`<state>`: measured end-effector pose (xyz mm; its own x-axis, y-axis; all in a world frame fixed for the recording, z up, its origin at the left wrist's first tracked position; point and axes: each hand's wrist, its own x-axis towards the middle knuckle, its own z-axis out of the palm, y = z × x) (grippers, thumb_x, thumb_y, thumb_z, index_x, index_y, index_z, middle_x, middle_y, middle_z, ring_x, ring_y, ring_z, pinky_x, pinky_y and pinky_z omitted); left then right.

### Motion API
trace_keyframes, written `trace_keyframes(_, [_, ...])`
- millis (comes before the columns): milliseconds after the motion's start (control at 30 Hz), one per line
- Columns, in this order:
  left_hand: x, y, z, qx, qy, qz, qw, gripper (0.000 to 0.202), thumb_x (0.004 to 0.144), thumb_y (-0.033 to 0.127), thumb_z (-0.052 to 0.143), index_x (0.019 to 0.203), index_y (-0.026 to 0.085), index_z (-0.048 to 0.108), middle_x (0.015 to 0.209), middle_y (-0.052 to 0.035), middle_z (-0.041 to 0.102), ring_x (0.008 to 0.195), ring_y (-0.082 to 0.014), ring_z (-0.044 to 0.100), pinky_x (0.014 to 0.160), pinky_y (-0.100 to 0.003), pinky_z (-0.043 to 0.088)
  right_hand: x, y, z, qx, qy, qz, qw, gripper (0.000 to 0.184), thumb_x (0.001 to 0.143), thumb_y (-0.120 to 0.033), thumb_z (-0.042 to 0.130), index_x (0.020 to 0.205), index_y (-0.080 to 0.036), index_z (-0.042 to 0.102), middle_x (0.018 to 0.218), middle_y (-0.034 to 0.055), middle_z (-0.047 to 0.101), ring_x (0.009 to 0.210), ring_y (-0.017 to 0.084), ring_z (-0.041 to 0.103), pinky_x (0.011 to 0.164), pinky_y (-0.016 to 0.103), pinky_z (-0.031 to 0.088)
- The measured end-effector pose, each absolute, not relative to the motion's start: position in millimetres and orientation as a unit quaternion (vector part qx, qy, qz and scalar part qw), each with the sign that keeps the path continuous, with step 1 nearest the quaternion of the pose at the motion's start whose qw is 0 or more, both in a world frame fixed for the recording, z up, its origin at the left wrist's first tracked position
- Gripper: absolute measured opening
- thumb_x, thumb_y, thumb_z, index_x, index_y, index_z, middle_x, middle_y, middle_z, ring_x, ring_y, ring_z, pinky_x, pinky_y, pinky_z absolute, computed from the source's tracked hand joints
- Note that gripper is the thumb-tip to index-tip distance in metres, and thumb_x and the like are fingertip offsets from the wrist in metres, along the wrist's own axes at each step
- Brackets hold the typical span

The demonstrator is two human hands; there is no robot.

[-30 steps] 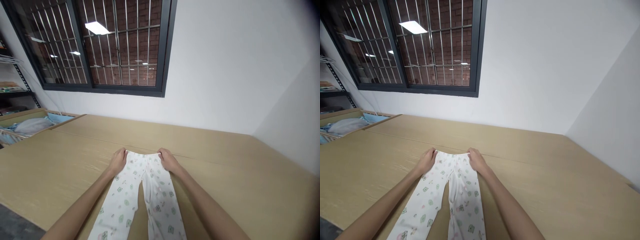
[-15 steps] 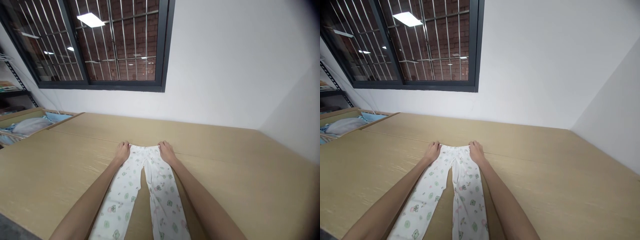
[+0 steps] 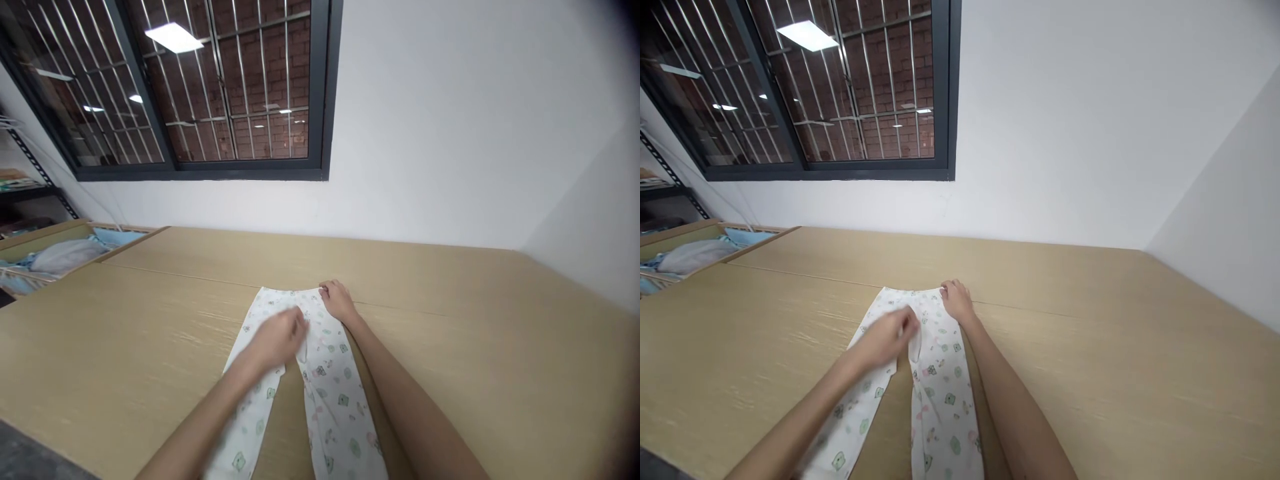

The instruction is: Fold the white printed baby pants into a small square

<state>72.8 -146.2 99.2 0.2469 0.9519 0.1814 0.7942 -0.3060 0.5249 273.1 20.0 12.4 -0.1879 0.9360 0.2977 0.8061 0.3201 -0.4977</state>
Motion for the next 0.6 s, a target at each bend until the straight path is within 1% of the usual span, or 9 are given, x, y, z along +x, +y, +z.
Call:
trace_keyframes(33, [88, -169, 99, 0.789, 0.543, 0.219, 0.189, 0.028, 0.098, 0.043, 0.045, 0.09, 0.024, 0.064, 0.083, -0.0016, 0.071, 0.073, -0.0182, 0.064, 0.066, -0.03, 0.048, 273, 20, 13, -0.57, -0.761, 0.122, 0.286, 0.023, 0.1, -0.022, 0.05, 0.112, -0.016, 0.069, 0.113, 0.0114, 0.067, 0.106, 0.022, 0.059, 0.095, 0.033, 0.038])
trace_keyframes(67, [104, -190, 95, 0.803, 0.521, 0.2, 0.209, 0.026, 0.095, 0.046, 0.051, 0.093, 0.025, 0.066, 0.084, -0.0016, 0.072, 0.076, -0.0197, 0.066, 0.065, -0.031, 0.048, 273, 21, 13, -0.567, -0.76, 0.128, 0.29, 0.023, 0.099, -0.022, 0.051, 0.111, -0.015, 0.069, 0.112, 0.0113, 0.067, 0.106, 0.022, 0.059, 0.095, 0.033, 0.038])
trace_keyframes(100, [119, -208, 86, 0.821, 0.501, 0.182, 0.206, 0.026, 0.094, 0.047, 0.054, 0.098, 0.025, 0.067, 0.09, -0.0032, 0.073, 0.085, -0.0229, 0.068, 0.072, -0.034, 0.051, 274, 21, 13, -0.565, -0.758, 0.135, 0.295, 0.023, 0.098, -0.021, 0.052, 0.111, -0.015, 0.069, 0.111, 0.0111, 0.068, 0.106, 0.022, 0.06, 0.096, 0.033, 0.039])
trace_keyframes(167, [147, -234, 58, 0.86, 0.462, 0.14, 0.168, 0.036, 0.09, 0.056, 0.059, 0.098, 0.023, 0.069, 0.094, -0.0087, 0.074, 0.093, -0.0298, 0.069, 0.083, -0.044, 0.052, 274, 22, 12, -0.564, -0.752, 0.152, 0.306, 0.023, 0.096, -0.021, 0.055, 0.114, -0.015, 0.068, 0.109, 0.0105, 0.069, 0.105, 0.021, 0.061, 0.095, 0.032, 0.04])
trace_keyframes(233, [169, -247, 24, 0.878, 0.448, 0.092, 0.141, 0.051, 0.08, 0.066, 0.064, 0.098, 0.018, 0.071, 0.089, -0.0154, 0.075, 0.085, -0.0359, 0.071, 0.076, -0.048, 0.053, 275, 23, 11, -0.566, -0.741, 0.171, 0.318, 0.025, 0.095, -0.021, 0.056, 0.116, -0.014, 0.067, 0.108, 0.01, 0.07, 0.101, 0.021, 0.063, 0.093, 0.031, 0.042])
trace_keyframes(333, [186, -249, -15, 0.88, 0.449, 0.074, 0.137, 0.053, 0.078, 0.06, 0.07, 0.108, 0.015, 0.071, 0.08, -0.017, 0.075, 0.076, -0.0364, 0.073, 0.064, -0.043, 0.052, 276, 23, 11, -0.566, -0.724, 0.207, 0.335, 0.026, 0.092, -0.024, 0.059, 0.115, -0.014, 0.067, 0.101, 0.0079, 0.072, 0.092, 0.019, 0.066, 0.087, 0.03, 0.045])
trace_keyframes(433, [189, -247, -30, 0.879, 0.449, 0.045, 0.153, 0.059, 0.075, 0.056, 0.074, 0.12, 0.017, 0.068, 0.081, -0.0146, 0.076, 0.074, -0.0357, 0.074, 0.058, -0.039, 0.049, 278, 23, 11, -0.555, -0.707, 0.255, 0.356, 0.026, 0.088, -0.028, 0.063, 0.11, -0.017, 0.069, 0.09, 0.0035, 0.072, 0.078, 0.017, 0.066, 0.079, 0.029, 0.048])
trace_keyframes(500, [189, -245, -33, 0.875, 0.458, 0.043, 0.15, 0.058, 0.074, 0.052, 0.074, 0.121, 0.019, 0.069, 0.082, -0.0142, 0.076, 0.072, -0.0354, 0.073, 0.056, -0.038, 0.046, 280, 23, 12, -0.539, -0.695, 0.291, 0.376, 0.027, 0.085, -0.03, 0.066, 0.108, -0.016, 0.069, 0.08, 0.0015, 0.07, 0.071, 0.017, 0.065, 0.073, 0.028, 0.049])
trace_keyframes(600, [192, -243, -38, 0.87, 0.468, 0.074, 0.141, 0.039, 0.076, 0.039, 0.07, 0.111, 0.021, 0.072, 0.076, -0.0123, 0.075, 0.066, -0.0311, 0.072, 0.052, -0.036, 0.042, 283, 22, 15, -0.505, -0.678, 0.342, 0.41, 0.031, 0.081, -0.033, 0.067, 0.105, -0.014, 0.069, 0.071, 0.0004, 0.067, 0.067, 0.017, 0.062, 0.067, 0.028, 0.048])
